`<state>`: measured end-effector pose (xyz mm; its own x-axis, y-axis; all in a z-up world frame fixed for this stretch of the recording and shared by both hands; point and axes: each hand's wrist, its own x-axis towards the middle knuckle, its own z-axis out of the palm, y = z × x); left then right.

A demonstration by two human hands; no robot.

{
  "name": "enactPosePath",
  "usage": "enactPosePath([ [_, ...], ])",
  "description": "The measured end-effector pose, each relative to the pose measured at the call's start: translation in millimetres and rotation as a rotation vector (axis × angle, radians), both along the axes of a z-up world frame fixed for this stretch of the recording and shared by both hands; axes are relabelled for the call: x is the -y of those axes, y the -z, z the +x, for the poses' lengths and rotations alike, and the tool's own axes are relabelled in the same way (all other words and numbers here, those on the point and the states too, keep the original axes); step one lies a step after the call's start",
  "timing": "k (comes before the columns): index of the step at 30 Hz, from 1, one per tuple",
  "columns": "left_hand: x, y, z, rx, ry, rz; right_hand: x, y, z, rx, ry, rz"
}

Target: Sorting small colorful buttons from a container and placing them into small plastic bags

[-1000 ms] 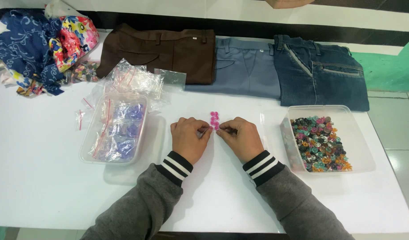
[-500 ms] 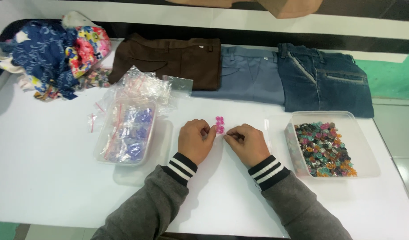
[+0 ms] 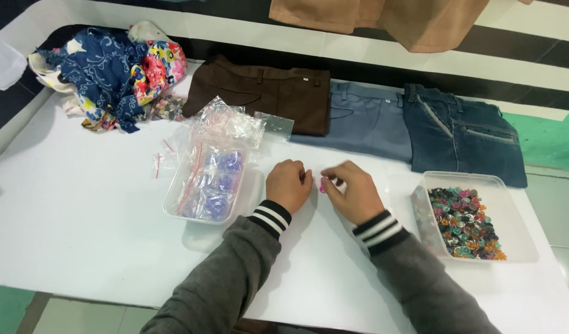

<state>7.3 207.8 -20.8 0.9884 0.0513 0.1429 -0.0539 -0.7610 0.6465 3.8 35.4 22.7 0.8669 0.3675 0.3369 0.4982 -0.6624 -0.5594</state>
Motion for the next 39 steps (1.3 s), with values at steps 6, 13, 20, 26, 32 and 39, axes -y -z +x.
enactPosePath([
  [6,-7,-8,1,-0.040,0.039,-0.029,-50,-10,77,0.066,-0.058,-0.156],
  [13,-6,-18,2,-0.033,0.043,-0.012,-100,-7,124,0.018,-0.039,-0.195],
  [20,-6,-13,-3,-0.035,0.026,-0.056,-69,-9,133,0.267,-0.068,-0.043],
  [26,-1,-44,-12,-0.028,-0.068,-0.523,-26,-13,87,0.356,0.021,0.312],
  [32,11,-20,13,0.319,-0.181,-0.650,-20,21,66,0.344,0.010,0.392],
  [39,11,-14,23,0.516,-0.114,-0.516,-15,36,68,0.290,-0.008,0.385],
])
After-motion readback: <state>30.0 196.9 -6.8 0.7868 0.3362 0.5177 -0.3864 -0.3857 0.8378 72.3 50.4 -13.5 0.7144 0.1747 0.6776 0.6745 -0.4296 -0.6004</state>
